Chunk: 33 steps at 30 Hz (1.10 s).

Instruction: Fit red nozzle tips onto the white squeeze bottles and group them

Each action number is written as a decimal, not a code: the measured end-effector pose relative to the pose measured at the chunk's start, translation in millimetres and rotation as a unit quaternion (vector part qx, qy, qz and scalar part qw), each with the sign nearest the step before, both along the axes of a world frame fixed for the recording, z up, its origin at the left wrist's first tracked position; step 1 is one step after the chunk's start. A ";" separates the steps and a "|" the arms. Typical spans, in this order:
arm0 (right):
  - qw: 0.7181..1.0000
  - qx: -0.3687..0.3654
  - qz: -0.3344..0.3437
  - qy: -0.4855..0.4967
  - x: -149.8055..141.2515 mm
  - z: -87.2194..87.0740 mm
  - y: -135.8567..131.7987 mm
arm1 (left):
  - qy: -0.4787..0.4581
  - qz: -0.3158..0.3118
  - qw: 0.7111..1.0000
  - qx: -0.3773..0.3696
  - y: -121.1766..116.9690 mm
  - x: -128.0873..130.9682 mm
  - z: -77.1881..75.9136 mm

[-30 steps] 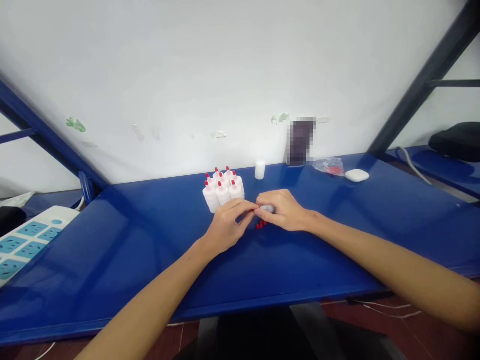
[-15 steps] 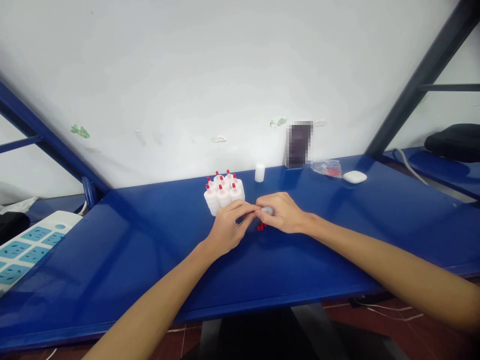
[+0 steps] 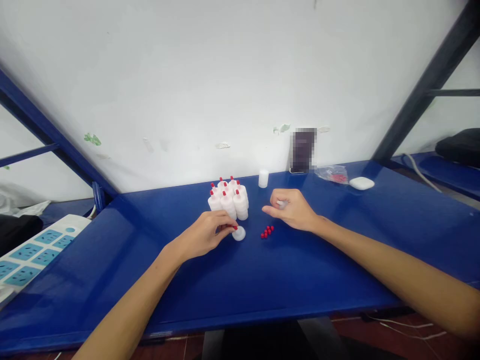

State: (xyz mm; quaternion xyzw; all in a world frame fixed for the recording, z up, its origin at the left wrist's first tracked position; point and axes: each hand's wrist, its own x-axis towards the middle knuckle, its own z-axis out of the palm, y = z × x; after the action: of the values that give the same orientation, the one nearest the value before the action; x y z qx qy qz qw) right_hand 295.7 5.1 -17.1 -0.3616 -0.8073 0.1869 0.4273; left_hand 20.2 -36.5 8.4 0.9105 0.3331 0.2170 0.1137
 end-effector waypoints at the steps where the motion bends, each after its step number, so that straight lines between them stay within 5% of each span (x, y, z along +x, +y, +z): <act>1: 1.000 -0.006 -0.001 0.012 -1.9 -0.1 -1.9 | 0.008 0.003 1.000 -0.006 -0.3 -3.8 -0.2; 8: 0.997 0.056 0.016 0.058 -4.1 1.0 -17.4 | -0.081 0.040 0.995 0.044 -2.7 -7.7 7.6; 12: 0.992 0.098 0.074 -0.018 -8.1 2.6 -28.1 | -0.234 0.056 0.955 0.172 -14.6 19.9 0.5; 14: 0.990 0.093 0.094 -0.055 -14.4 2.8 -35.0 | -0.267 0.017 0.939 0.217 -21.3 37.4 -7.6; 19: 0.991 0.029 0.113 -0.070 -29.8 6.5 -51.8 | -0.265 -0.062 0.925 0.265 -30.6 59.2 -21.0; 33: 0.987 -0.006 0.140 -0.078 -31.0 12.1 -59.5 | -0.220 -0.109 0.922 0.298 -34.0 60.3 -21.8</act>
State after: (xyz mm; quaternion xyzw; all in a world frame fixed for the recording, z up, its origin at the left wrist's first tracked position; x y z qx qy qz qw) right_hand 264.7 -54.4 -5.0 -0.2607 -0.8799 0.2208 0.3303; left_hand 80.5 -70.5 -13.4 0.8625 0.1181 0.4871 -0.0697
